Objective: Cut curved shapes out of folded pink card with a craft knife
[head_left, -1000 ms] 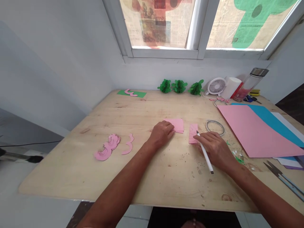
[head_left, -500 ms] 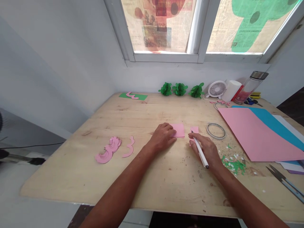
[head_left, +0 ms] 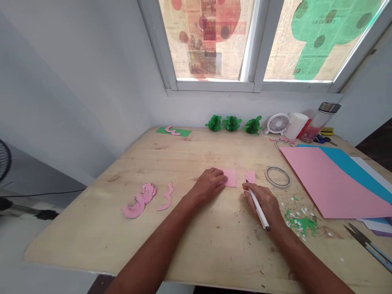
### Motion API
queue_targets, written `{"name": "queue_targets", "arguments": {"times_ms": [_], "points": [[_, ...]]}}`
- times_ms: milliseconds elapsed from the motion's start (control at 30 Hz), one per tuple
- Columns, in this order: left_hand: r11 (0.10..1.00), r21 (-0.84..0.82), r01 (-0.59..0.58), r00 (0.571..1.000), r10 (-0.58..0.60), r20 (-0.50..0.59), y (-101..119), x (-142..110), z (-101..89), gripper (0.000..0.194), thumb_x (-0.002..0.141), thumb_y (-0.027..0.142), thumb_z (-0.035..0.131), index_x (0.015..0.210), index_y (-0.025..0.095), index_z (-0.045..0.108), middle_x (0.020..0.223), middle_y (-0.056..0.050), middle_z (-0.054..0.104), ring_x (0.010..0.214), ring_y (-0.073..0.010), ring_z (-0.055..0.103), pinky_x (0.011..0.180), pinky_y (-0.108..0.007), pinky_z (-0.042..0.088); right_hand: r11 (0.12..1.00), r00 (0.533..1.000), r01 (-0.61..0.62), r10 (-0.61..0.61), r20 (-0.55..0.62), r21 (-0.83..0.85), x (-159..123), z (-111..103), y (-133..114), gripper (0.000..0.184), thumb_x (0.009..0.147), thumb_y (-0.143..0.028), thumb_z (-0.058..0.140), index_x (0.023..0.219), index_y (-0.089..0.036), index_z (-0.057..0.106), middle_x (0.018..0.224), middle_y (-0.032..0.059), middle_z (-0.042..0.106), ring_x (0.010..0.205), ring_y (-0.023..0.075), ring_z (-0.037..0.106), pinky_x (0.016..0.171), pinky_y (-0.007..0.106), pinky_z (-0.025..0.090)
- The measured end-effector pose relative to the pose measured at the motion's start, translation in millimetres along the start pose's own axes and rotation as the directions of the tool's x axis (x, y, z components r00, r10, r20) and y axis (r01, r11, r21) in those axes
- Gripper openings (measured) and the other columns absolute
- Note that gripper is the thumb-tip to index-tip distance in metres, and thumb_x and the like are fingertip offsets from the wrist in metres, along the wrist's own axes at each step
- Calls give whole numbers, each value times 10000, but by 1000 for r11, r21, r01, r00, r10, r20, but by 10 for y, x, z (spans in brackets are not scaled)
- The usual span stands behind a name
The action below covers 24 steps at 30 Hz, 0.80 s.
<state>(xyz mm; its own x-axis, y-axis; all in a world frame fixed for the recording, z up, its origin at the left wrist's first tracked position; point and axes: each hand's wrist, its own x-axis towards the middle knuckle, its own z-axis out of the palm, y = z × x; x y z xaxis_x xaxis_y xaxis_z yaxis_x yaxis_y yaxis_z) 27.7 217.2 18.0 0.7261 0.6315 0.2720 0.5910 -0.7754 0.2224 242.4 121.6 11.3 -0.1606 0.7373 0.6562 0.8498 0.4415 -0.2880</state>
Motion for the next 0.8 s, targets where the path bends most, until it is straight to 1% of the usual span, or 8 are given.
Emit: {"name": "queue_targets", "arguments": {"times_ms": [100, 333, 433, 567, 800], "points": [[1000, -14, -8, 1000, 8, -9, 1, 1, -3, 146, 917, 213, 510, 956, 219, 651, 1029, -66, 663, 1026, -201, 588, 934, -339, 448, 1000, 1000, -10, 10, -2, 7, 4, -8, -11, 206, 909, -211, 487, 1034, -224, 650, 923, 52, 763, 817, 201, 726, 718, 307, 566], [997, -70, -16, 1000, 15, -8, -2, 1, -13, 255, 959, 229, 442, 862, 216, 678, 963, -56, 696, 990, -185, 620, 877, -303, 467, 1000, 1000, -28, 27, 9, 15, 0, 10, -21, 205, 907, -216, 486, 1007, -218, 665, 913, 51, 762, 821, 202, 724, 727, 307, 561], [995, -96, -6, 1000, 5, -12, -7, -11, -12, 282, 969, 230, 423, 872, 216, 687, 946, -49, 707, 967, -177, 632, 861, -290, 469, 999, 999, -38, 38, 17, 18, 2, 6, -26, 220, 905, -219, 487, 1024, -218, 671, 911, 54, 762, 816, 202, 722, 725, 306, 558], [991, -131, 9, 1000, -11, -18, -18, -27, -9, 274, 966, 226, 426, 910, 207, 693, 968, -48, 713, 935, -171, 636, 839, -283, 475, 998, 998, -59, 58, 26, 21, 3, -3, -28, 218, 906, -233, 490, 1008, -217, 682, 910, 58, 762, 817, 202, 719, 730, 302, 552], [983, -180, 29, 999, -34, -28, -65, -19, 9, 242, 938, 214, 465, 850, 204, 690, 971, -44, 705, 970, -183, 627, 858, -299, 481, 995, 995, -91, 89, 43, 29, -3, -8, -47, 228, 919, -250, 472, 1004, -210, 680, 920, 57, 762, 824, 200, 717, 753, 301, 540]]}}
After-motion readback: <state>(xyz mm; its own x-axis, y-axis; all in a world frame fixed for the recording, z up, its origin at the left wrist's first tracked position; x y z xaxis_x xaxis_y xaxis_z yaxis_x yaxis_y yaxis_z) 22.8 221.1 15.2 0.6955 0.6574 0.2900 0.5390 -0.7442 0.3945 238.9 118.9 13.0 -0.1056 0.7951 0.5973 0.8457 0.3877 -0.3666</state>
